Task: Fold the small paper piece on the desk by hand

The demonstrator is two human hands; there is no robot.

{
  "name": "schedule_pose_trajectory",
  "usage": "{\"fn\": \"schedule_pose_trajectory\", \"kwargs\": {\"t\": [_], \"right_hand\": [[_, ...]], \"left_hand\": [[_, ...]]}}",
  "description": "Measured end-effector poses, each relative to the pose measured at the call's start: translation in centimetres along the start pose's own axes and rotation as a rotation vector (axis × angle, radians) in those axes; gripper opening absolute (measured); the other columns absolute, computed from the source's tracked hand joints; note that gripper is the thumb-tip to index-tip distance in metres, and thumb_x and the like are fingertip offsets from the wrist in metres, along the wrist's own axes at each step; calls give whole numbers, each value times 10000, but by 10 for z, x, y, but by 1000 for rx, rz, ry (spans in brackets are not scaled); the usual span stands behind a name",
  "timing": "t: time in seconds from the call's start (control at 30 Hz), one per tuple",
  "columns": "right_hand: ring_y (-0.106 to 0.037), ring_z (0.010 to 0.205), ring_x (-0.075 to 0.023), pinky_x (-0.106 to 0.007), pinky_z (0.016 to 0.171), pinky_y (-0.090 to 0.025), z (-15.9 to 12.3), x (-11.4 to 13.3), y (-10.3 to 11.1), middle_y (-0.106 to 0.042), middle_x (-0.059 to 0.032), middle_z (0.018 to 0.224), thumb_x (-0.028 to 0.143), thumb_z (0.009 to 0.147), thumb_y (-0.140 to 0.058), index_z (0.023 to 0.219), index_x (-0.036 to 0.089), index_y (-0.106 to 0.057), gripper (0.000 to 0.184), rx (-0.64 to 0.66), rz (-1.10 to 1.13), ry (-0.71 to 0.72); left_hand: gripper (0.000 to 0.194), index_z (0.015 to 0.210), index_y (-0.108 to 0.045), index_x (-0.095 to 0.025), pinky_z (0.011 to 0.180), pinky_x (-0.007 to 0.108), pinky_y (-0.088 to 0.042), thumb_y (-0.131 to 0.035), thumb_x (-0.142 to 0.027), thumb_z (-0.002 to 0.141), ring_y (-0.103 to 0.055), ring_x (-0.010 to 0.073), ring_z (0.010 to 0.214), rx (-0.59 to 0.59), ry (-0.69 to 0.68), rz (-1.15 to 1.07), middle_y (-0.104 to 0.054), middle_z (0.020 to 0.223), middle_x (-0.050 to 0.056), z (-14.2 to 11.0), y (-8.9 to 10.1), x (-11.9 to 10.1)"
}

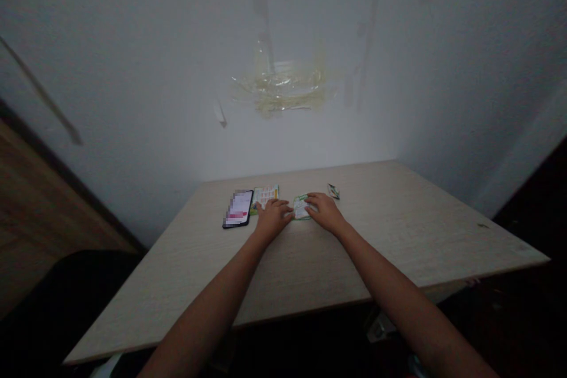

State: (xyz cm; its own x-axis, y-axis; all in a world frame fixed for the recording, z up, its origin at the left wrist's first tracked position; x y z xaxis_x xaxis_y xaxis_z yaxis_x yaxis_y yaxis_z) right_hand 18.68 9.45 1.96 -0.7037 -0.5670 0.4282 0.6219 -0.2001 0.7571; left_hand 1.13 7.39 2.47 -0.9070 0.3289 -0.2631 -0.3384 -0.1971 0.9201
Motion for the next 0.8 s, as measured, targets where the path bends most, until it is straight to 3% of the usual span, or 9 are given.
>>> {"fn": "schedule_pose_trajectory", "kwargs": {"t": [0.27,0.8], "right_hand": [[-589,1212,-239,-395,1101,-404,-1,-9,-8,-650,-110,1296,316,890,-598,1179,183,-713,338,75,-40,-28],[-583,1227,-243,-400,1103,-399,-2,-9,-10,-637,-95,1322,330,887,-595,1199,207,-705,353,104,-40,-65]], "left_hand": [[252,1082,-735,-365,1070,805,-53,-609,-467,889,-417,332,1313,8,14,-4,-631,1344,5,0,-3,3],[255,1068,-754,-376,1127,734,-51,-627,-465,865,-391,345,1339,14,69,-82,-628,1358,-11,3,-6,11]]}}
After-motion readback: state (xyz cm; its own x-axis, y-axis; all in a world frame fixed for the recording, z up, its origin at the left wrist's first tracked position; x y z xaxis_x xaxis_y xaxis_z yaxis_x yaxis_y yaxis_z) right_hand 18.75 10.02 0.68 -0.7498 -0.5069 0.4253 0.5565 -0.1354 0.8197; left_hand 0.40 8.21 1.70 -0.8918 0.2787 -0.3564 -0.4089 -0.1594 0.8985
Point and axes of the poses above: each hand's wrist, its own z-axis towards the middle knuckle, its own y-axis out of the back of the hand, x = y × z, the point moved 7 cm from there along z, towards the middle knuckle
